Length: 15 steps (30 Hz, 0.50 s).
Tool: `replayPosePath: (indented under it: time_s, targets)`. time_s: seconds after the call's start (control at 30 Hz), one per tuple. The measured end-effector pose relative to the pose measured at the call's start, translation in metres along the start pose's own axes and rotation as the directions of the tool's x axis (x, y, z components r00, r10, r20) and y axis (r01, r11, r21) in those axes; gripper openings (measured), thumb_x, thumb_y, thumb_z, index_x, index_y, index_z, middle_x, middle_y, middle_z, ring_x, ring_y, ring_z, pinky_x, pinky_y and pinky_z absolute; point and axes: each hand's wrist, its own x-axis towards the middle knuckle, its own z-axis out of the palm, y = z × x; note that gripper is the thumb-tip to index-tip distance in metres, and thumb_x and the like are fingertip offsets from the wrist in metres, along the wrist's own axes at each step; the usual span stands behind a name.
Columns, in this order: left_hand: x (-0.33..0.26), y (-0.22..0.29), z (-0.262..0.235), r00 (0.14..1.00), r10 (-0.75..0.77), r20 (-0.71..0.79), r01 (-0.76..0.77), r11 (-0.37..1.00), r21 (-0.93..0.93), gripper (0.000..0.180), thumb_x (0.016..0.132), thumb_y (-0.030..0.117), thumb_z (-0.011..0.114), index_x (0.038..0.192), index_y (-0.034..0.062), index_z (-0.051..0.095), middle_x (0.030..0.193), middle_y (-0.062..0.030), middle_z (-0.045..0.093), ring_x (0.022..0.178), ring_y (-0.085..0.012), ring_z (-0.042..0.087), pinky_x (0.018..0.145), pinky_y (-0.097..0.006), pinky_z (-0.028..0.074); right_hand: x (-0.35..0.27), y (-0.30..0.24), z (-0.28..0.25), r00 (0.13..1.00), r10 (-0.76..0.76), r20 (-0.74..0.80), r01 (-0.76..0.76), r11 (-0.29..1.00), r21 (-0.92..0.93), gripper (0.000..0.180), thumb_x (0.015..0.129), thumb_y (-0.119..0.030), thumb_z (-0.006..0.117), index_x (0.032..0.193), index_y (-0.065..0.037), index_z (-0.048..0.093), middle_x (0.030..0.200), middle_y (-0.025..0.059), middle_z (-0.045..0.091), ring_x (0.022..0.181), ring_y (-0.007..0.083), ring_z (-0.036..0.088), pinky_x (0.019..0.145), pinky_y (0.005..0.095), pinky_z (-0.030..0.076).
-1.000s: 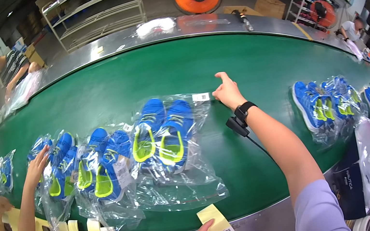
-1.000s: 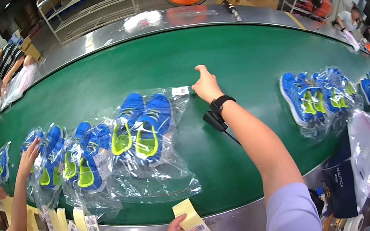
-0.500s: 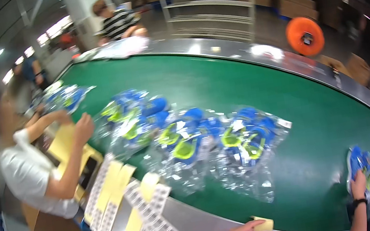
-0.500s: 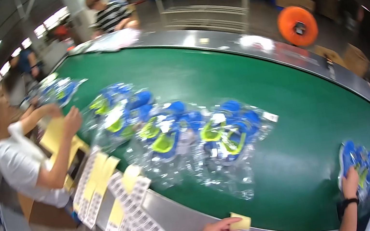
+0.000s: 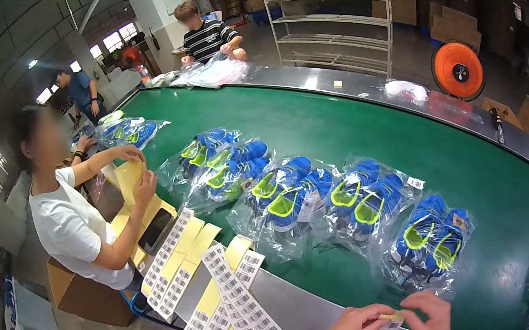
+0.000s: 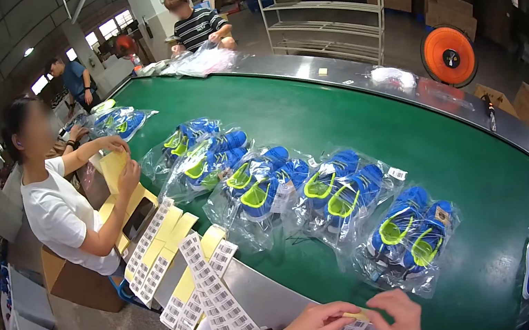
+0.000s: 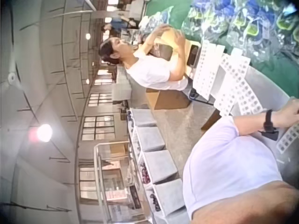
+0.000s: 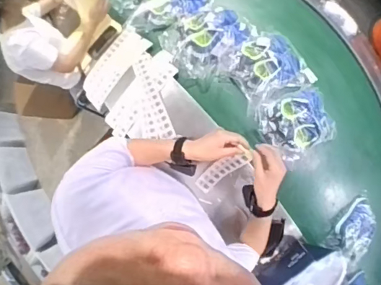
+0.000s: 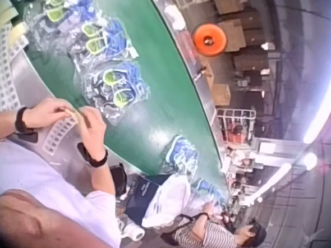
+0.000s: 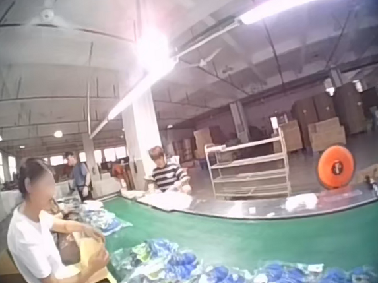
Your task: Peel barcode sticker labels from a sheet and apply them to plastic bags containing manufactured shoes on a conveyor belt line.
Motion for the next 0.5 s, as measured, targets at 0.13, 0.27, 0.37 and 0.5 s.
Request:
replayPosePath:
  time_s: [0.13,0.27,0.37,0.5]
  targets:
    - [-0.002,0.0,-0.002,0.993,0.111,-0.041,-0.11,0.994,0.023,0.023,0.093,0.015,0.061,0.115,0.0061,0.064,0.089,-0.0078,0.07,0.077,-0.0121,0.066,0.069,-0.025,0.051,-0.025,0.008,0.018,0.996,0.056,-0.069,-0.053,0.997,0.053,0.01,0.079,0.003,0.067,0.089,0.003,0.066,0.087,0.0128,0.063,0.077,0.0222,0.062,0.069,0.0294,0.049]
    - [-0.005,-0.001,0.0,0.994,0.109,-0.023,-0.107,0.992,0.073,0.023,0.092,0.015,0.062,0.114,0.0058,0.064,0.09,-0.0093,0.071,0.075,-0.0152,0.067,0.067,-0.026,0.051,-0.035,0.014,0.023,0.987,0.073,-0.145,-0.07,0.997,0.029,0.008,0.079,0.003,0.067,0.087,0.003,0.065,0.086,0.0128,0.063,0.077,0.0229,0.061,0.069,0.0302,0.049]
    - [-0.007,-0.002,0.002,0.988,0.143,-0.056,-0.139,0.988,0.071,0.023,0.092,0.014,0.062,0.113,0.0054,0.064,0.089,-0.0099,0.071,0.073,-0.0161,0.067,0.065,-0.026,0.051,-0.037,0.008,0.025,0.985,0.006,-0.174,-0.015,0.999,-0.047,0.008,0.079,0.004,0.067,0.086,0.003,0.064,0.086,0.0136,0.062,0.077,0.0252,0.061,0.069,0.0311,0.049]
    - [-0.011,-0.003,0.002,0.984,0.145,-0.1,-0.139,0.988,0.061,0.023,0.092,0.014,0.063,0.113,0.0054,0.065,0.088,-0.0102,0.071,0.07,-0.016,0.066,0.063,-0.027,0.05,-0.041,0.003,0.03,0.98,-0.056,-0.193,0.031,0.991,-0.128,0.009,0.078,0.005,0.066,0.087,0.003,0.064,0.086,0.0148,0.061,0.078,0.0289,0.06,0.07,0.0331,0.049]
